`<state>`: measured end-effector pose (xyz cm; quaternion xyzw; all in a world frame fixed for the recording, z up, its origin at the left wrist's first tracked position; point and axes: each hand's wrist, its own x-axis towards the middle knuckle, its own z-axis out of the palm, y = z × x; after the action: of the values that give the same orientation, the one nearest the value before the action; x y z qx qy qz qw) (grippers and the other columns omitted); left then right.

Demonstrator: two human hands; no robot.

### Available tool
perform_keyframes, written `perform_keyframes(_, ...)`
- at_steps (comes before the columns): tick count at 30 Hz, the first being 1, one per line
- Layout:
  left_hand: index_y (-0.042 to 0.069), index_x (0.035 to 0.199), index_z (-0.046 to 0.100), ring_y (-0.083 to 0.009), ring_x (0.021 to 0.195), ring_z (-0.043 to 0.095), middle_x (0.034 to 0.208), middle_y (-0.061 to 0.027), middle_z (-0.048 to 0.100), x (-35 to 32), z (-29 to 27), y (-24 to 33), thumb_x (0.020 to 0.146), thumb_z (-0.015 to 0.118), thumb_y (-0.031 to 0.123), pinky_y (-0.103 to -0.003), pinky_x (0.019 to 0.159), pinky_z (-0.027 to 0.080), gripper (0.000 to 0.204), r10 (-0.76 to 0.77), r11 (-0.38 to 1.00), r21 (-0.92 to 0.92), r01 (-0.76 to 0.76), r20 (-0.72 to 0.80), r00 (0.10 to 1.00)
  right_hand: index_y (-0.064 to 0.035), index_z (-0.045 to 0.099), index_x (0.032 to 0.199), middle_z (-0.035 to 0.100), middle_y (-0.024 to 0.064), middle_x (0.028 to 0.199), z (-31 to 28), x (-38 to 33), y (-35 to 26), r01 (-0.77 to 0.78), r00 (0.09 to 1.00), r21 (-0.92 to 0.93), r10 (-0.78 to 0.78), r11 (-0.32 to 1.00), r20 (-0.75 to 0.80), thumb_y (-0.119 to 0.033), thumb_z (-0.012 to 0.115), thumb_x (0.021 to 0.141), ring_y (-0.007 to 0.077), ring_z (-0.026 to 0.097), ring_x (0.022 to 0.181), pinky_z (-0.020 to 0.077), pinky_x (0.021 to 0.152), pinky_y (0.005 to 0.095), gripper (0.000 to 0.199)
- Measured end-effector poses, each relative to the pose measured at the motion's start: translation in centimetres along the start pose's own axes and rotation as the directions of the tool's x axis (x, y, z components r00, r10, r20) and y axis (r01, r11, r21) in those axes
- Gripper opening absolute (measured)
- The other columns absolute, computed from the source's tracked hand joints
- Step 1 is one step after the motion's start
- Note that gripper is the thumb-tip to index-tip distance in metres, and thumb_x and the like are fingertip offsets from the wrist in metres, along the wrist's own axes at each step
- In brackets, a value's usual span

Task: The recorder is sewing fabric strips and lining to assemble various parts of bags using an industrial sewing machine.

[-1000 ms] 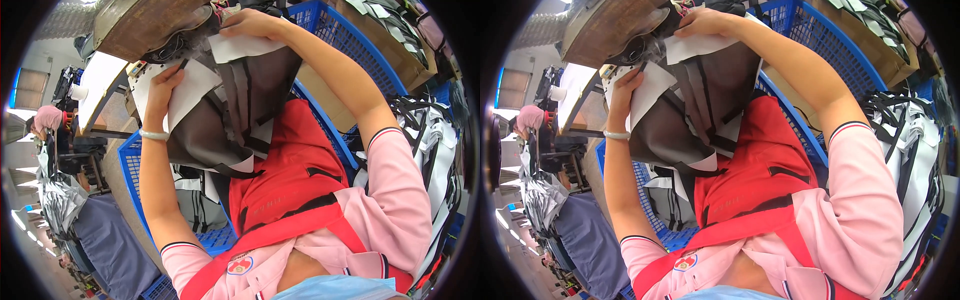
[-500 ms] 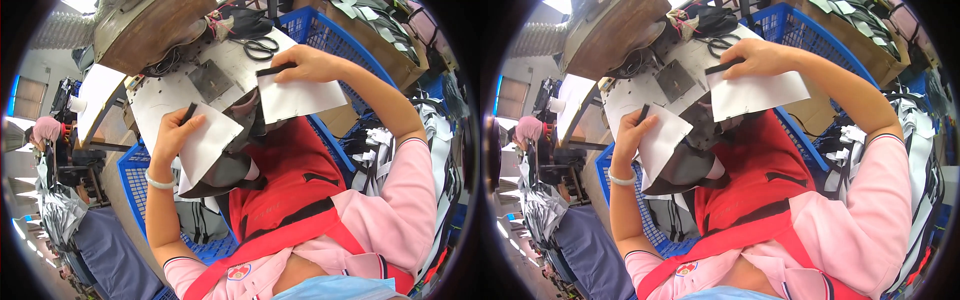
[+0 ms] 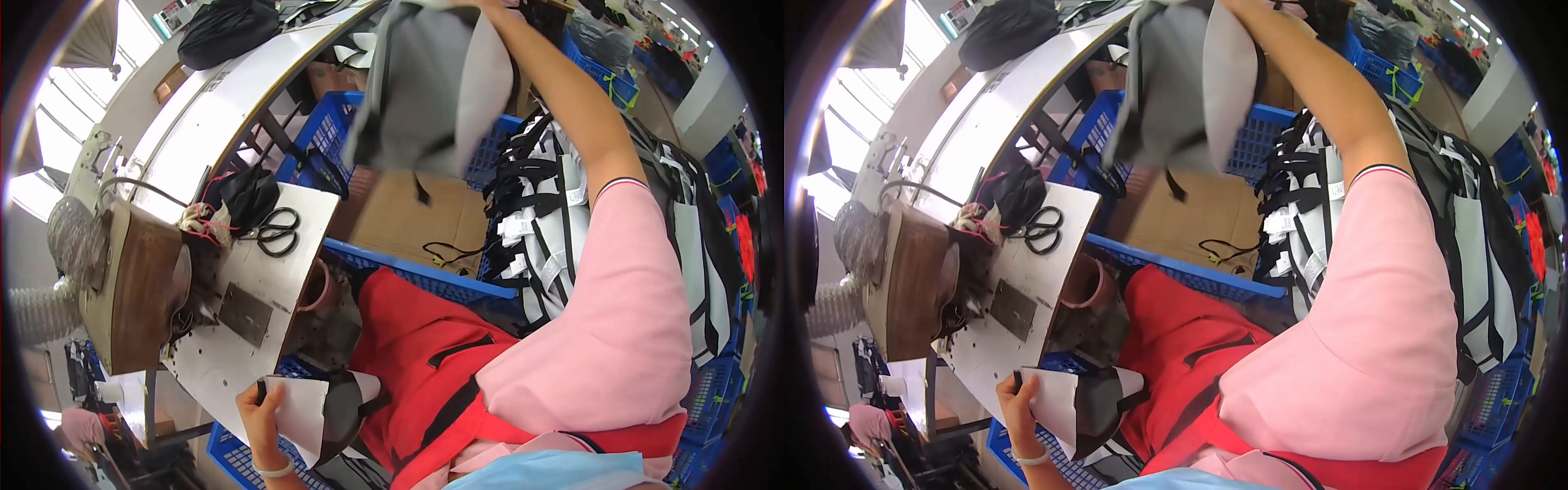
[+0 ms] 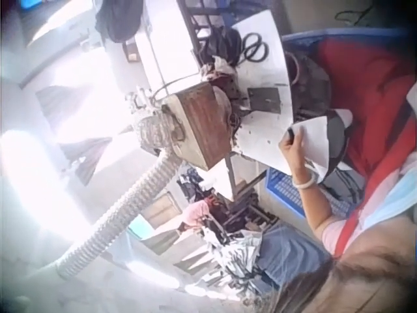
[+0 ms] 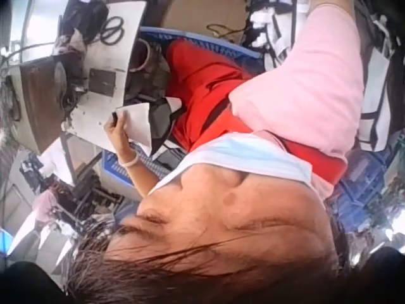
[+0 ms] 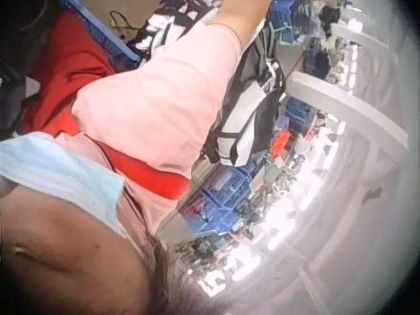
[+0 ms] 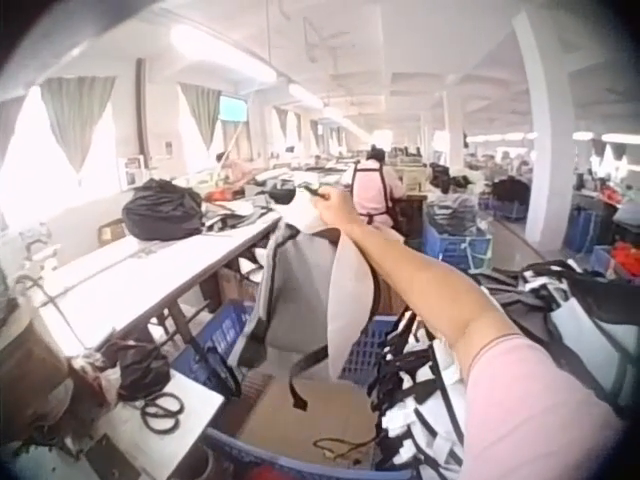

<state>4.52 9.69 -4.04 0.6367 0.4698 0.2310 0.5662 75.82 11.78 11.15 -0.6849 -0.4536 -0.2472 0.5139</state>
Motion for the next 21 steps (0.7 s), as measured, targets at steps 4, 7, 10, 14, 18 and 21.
perform_keyframes(4, -0.001, 0.082, 0.068, -0.0061, 0.064, 0.051, 0.072, 0.0033, 0.06, 0.4, 1.0, 0.1, 0.083, 0.072, 0.016, -0.022, 0.059, 0.039, 0.018, -0.021, 1.0, 0.022, 0.022, -0.054, 0.998, 0.0002, 0.065, 0.104, 0.066, 0.0246, 0.094, -3.7, 4.0, 10.8, -0.158, 0.848, -0.177, 0.042, 0.971, -0.528, -0.02, 0.06, 0.085, 0.043, 0.062, 0.091, 0.0482, 0.078, 0.0461, 0.028)
perform_keyframes(7, -0.001, 0.08, 0.067, -0.0053, 0.064, 0.049, 0.07, 0.0048, 0.058, 0.7, 1.8, 0.5, 0.083, 0.071, 0.016, -0.022, 0.057, 0.038, 0.018, -0.033, 0.997, 0.064, 0.037, -0.058, 0.998, -0.0026, 0.053, 0.127, 0.06, 0.0254, 0.121, -2.2, 1.6, 17.5, -0.561, 0.742, -0.059, 0.471, 0.825, -0.476, -0.028, 0.064, 0.08, 0.04, 0.058, 0.112, 0.0457, 0.095, 0.0441, 0.054)
perform_keyframes(10, 0.002, 0.07, 0.059, -0.0038, 0.06, 0.04, 0.064, 0.0086, 0.047, 1.0, 1.9, 0.8, 0.083, 0.071, 0.019, -0.023, 0.051, 0.031, 0.024, -0.045, 0.978, 0.203, 0.05, -0.027, 0.999, -0.0035, 0.065, 0.112, 0.069, 0.0126, 0.099, 5.1, -4.4, 16.0, -0.333, 0.941, -0.456, 0.26, 0.825, -0.216, -0.028, 0.065, 0.085, 0.0234, 0.065, 0.089, 0.0502, 0.078, 0.0363, 0.037)
perform_keyframes(14, 0.0, 0.082, 0.066, -0.0041, 0.065, 0.048, 0.072, 0.0068, 0.056, 1.4, 2.0, 0.9, 0.085, 0.069, 0.017, -0.021, 0.057, 0.038, 0.018, -0.059, 0.991, 0.123, 0.055, 0.032, 0.998, -0.0025, 0.07, 0.104, 0.071, 0.0126, 0.093, 15.2, -17.5, 0.8, -0.307, 0.618, 0.366, -0.108, 0.879, 0.778, -0.022, 0.063, 0.088, 0.021, 0.067, 0.082, 0.0526, 0.08, 0.034, 0.026)
perform_keyframes(18, -0.001, 0.094, 0.069, -0.0039, 0.066, 0.05, 0.075, 0.0055, 0.06, 1.1, 2.2, 0.2, 0.087, 0.071, 0.019, -0.02, 0.057, 0.04, 0.021, -0.014, 1.0, -0.013, 0.014, -0.025, 1.0, -0.0047, 0.069, 0.101, 0.064, 0.0147, 0.102, 20.3, -28.5, -15.6, 0.192, 0.465, 0.652, -0.653, 0.734, 0.598, -0.029, 0.064, 0.089, 0.0325, 0.062, 0.099, 0.0485, 0.088, 0.0391, 0.028)
perform_keyframes(21, -0.001, 0.102, 0.069, -0.0046, 0.072, 0.055, 0.082, 0.0028, 0.064, 0.3, 1.6, -0.1, 0.088, 0.069, 0.018, -0.02, 0.064, 0.044, 0.024, -0.057, 0.998, -0.025, 0.056, -0.073, 0.996, -0.0057, 0.066, 0.109, 0.063, 0.0186, 0.108, 23.4, -30.7, -21.9, 0.314, 0.475, 0.375, -0.487, 0.872, 0.733, -0.024, 0.066, 0.085, 0.0353, 0.061, 0.104, 0.0493, 0.089, 0.0433, 0.03)
